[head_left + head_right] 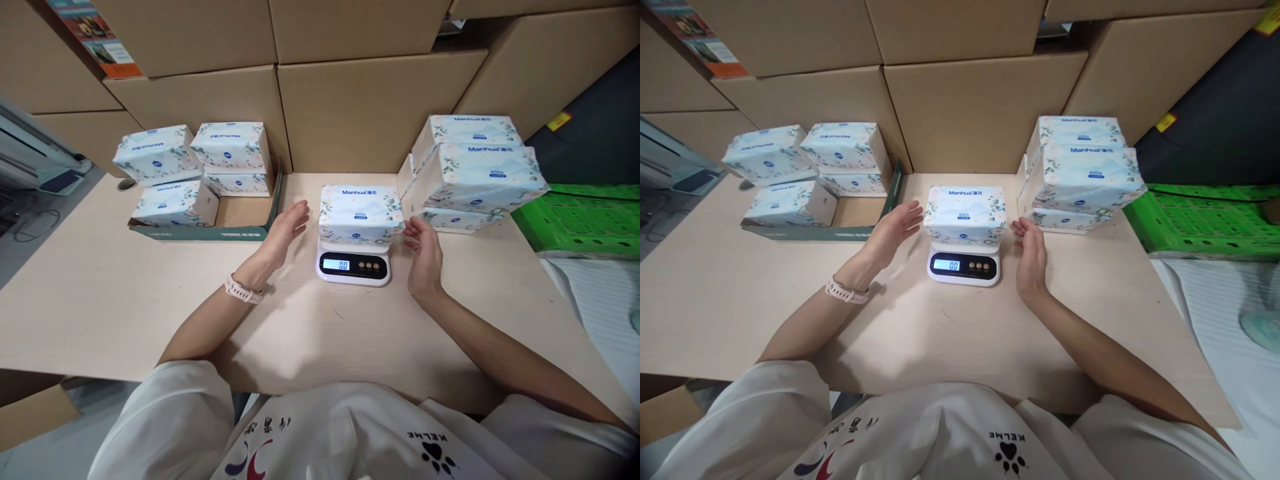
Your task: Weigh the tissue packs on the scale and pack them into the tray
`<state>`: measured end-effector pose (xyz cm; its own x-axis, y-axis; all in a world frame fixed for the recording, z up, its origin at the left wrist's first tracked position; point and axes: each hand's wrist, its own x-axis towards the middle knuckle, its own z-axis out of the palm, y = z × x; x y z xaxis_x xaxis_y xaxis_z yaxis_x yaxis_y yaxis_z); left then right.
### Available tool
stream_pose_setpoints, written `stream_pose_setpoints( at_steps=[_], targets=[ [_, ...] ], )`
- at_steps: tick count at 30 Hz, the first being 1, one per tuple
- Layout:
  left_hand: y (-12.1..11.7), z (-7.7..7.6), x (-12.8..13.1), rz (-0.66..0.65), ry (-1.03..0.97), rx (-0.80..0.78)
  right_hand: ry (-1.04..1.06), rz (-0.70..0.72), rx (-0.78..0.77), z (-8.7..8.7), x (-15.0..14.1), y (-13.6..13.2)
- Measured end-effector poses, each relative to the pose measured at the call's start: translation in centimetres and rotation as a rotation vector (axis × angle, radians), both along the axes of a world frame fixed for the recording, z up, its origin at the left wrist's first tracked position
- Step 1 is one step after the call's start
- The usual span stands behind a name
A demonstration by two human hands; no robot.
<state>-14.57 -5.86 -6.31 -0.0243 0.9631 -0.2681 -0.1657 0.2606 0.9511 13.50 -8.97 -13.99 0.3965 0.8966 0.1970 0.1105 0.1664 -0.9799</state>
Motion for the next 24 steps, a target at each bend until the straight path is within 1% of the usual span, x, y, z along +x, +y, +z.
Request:
stream_pose_setpoints(
  at_steps=[2, 5, 9, 17, 24],
  targets=[
    [0.7, -1.0, -0.2, 0.035, -0.061, -0.101, 0.025, 0.006, -0.026, -0.7, 0.4, 0.2],
    [1.1, -1.9, -0.2, 0.045, -0.134, -0.142, 0.037, 0.042, -0.036, -1.0, 0.6, 0.4],
    [1.1, -1.9, -0.2, 0.046, -0.164, -0.151, 0.057, 0.049, -0.035, -0.9, 0.4, 0.5],
    [1.3, -1.9, -0.4, 0.029, -0.15, -0.149, 0.05, 0.054, -0.03, -1.1, 0.5, 0.5],
    [1.3, -2.2, -0.6, 0.018, -0.159, -0.132, 0.046, 0.064, -0.029, -1.0, 0.5, 0.4]
  ],
)
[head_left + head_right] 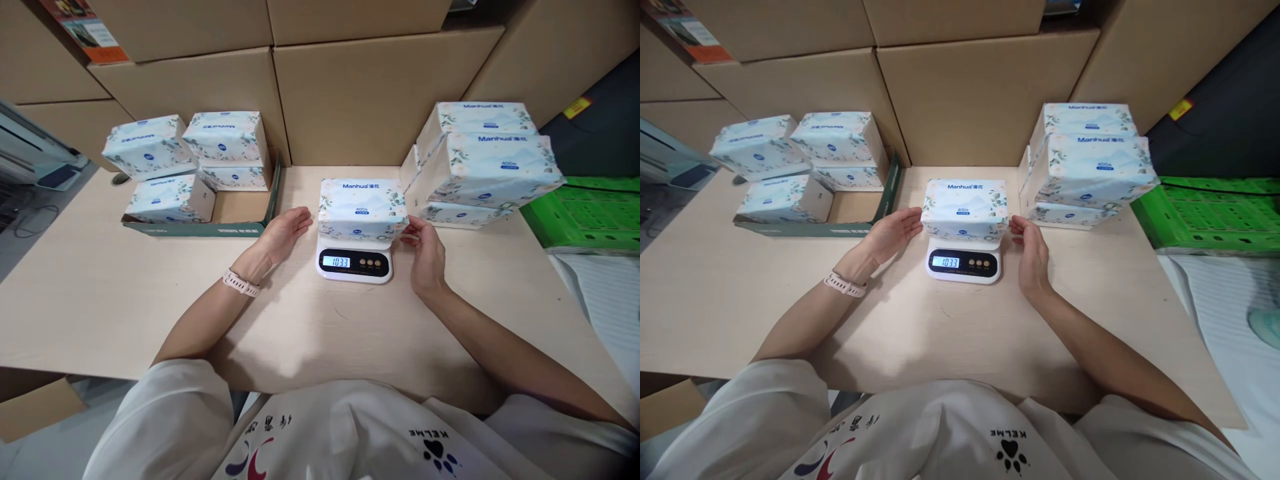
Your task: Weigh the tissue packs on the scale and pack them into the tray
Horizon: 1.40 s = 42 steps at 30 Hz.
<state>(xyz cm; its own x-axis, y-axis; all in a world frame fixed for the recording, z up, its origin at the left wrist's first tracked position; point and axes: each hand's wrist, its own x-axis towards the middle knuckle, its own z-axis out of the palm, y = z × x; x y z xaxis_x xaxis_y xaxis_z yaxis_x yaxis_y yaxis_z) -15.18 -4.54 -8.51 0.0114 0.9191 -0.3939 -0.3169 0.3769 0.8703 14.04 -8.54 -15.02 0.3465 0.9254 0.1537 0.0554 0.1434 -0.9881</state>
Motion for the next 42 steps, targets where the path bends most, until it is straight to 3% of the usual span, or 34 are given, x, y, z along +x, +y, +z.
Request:
stream_pose_setpoints(
  at_steps=[24, 29, 35, 42],
  targets=[
    [-0.1, 0.4, 0.2, 0.012, -0.03, -0.028, -0.037, 0.002, -0.009, -0.3, 0.2, 0.1],
    [-0.2, 1.2, -0.4, -0.042, 0.023, -0.023, -0.061, 0.003, -0.003, 0.2, 0.0, -0.2],
    [-0.8, 2.9, -1.3, -0.095, 0.177, 0.101, -0.143, 0.008, 0.01, 0.8, -0.3, -1.0],
    [-0.8, 2.4, -0.7, -0.125, 0.216, 0.169, -0.195, 0.0, 0.017, 0.6, -0.2, -0.8]
  ],
)
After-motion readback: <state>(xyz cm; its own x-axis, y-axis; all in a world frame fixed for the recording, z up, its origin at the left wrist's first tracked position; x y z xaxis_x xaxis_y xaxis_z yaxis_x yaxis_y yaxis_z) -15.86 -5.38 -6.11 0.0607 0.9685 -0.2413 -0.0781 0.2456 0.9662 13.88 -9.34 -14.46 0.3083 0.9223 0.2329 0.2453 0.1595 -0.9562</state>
